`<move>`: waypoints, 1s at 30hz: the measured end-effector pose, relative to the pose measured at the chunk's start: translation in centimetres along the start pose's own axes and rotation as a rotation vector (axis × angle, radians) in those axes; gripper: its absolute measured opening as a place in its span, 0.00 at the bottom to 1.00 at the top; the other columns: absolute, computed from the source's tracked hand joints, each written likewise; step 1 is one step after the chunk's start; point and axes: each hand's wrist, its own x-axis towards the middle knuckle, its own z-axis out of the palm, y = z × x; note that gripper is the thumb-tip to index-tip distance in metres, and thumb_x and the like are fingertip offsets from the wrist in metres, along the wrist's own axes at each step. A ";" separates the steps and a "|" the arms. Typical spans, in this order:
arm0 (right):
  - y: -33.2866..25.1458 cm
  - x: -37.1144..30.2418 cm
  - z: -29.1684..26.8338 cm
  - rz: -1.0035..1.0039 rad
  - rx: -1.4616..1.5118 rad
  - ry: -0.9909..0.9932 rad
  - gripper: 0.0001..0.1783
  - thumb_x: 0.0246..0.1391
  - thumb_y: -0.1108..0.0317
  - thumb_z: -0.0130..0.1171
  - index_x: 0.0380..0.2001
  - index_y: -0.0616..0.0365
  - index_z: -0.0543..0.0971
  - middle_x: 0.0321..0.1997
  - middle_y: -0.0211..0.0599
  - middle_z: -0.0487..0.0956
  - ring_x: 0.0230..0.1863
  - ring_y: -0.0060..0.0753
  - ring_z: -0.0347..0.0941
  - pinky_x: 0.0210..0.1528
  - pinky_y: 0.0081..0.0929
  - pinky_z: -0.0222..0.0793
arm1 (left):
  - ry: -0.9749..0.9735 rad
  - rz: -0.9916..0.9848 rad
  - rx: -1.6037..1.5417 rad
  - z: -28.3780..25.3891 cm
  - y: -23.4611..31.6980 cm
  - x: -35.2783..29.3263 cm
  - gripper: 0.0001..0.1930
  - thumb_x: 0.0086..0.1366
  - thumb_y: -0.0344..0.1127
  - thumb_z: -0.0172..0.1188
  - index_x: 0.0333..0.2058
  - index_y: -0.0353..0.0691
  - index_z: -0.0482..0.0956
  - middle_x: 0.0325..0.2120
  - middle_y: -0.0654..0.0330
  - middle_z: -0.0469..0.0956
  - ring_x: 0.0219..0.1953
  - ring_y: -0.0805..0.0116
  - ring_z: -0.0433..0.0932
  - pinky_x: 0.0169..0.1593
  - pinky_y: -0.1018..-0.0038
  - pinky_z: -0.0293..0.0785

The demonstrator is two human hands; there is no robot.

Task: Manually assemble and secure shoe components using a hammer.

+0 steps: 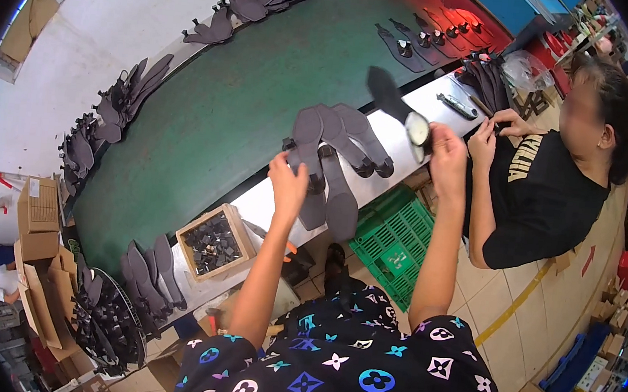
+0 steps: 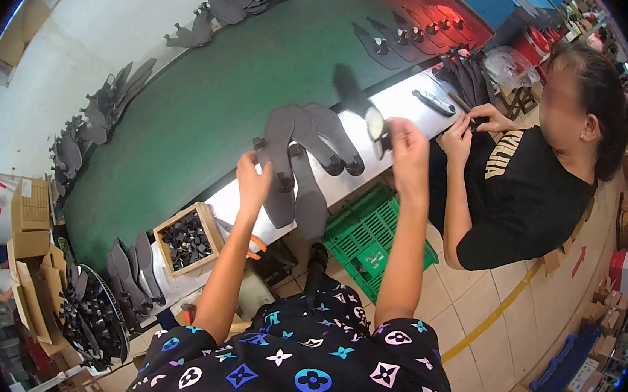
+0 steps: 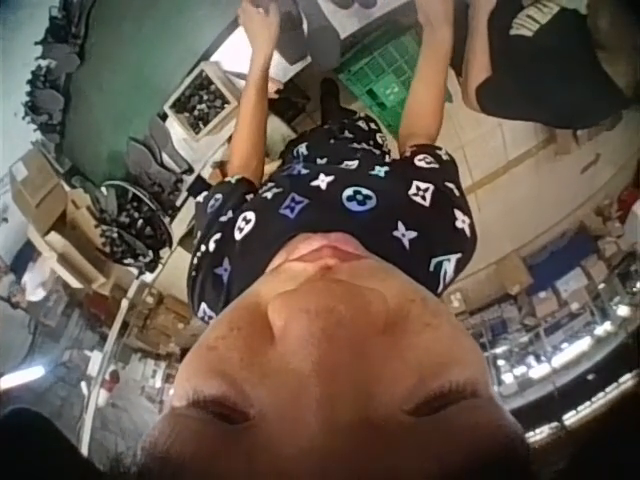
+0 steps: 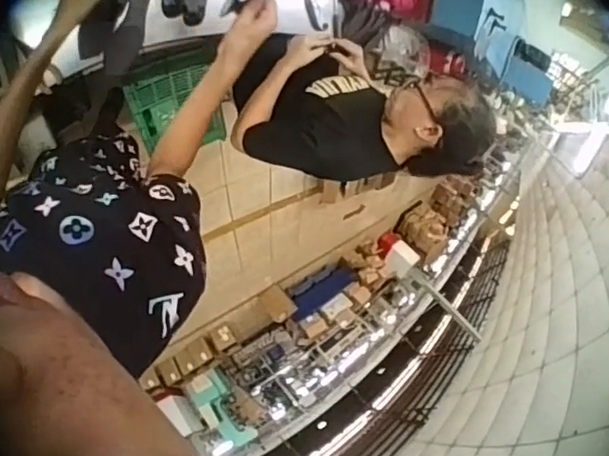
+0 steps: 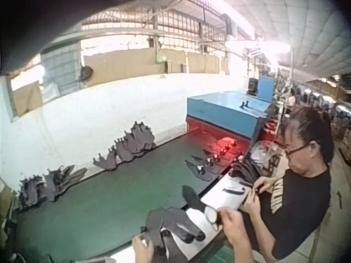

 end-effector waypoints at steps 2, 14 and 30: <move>0.4 2.4 -2.4 -0.199 -0.268 -0.047 0.13 0.71 0.65 0.51 0.41 0.64 0.80 0.32 0.26 0.77 0.35 0.18 0.69 0.40 0.20 0.65 | -0.119 -0.397 -0.032 1.1 -3.4 1.9 0.37 0.60 0.51 0.63 0.55 0.19 0.68 0.54 0.30 0.71 0.56 0.39 0.72 0.61 0.54 0.67; 13.0 7.0 -3.2 -0.539 -1.236 -0.415 0.05 0.54 0.69 0.60 0.34 0.55 0.78 0.37 0.40 0.76 0.44 0.49 0.72 0.48 0.45 0.64 | -0.349 -0.505 0.104 3.6 -3.0 4.0 0.47 0.48 0.53 0.78 0.54 0.20 0.67 0.53 0.36 0.75 0.55 0.40 0.76 0.56 0.50 0.74; 16.5 2.3 9.3 0.338 -0.577 -0.421 0.39 0.52 0.52 0.71 0.53 0.77 0.71 0.53 0.67 0.78 0.58 0.57 0.76 0.58 0.40 0.70 | -0.392 -0.625 -0.962 2.5 0.1 1.2 0.24 0.58 0.30 0.66 0.52 0.27 0.72 0.44 0.47 0.80 0.42 0.62 0.81 0.47 0.66 0.77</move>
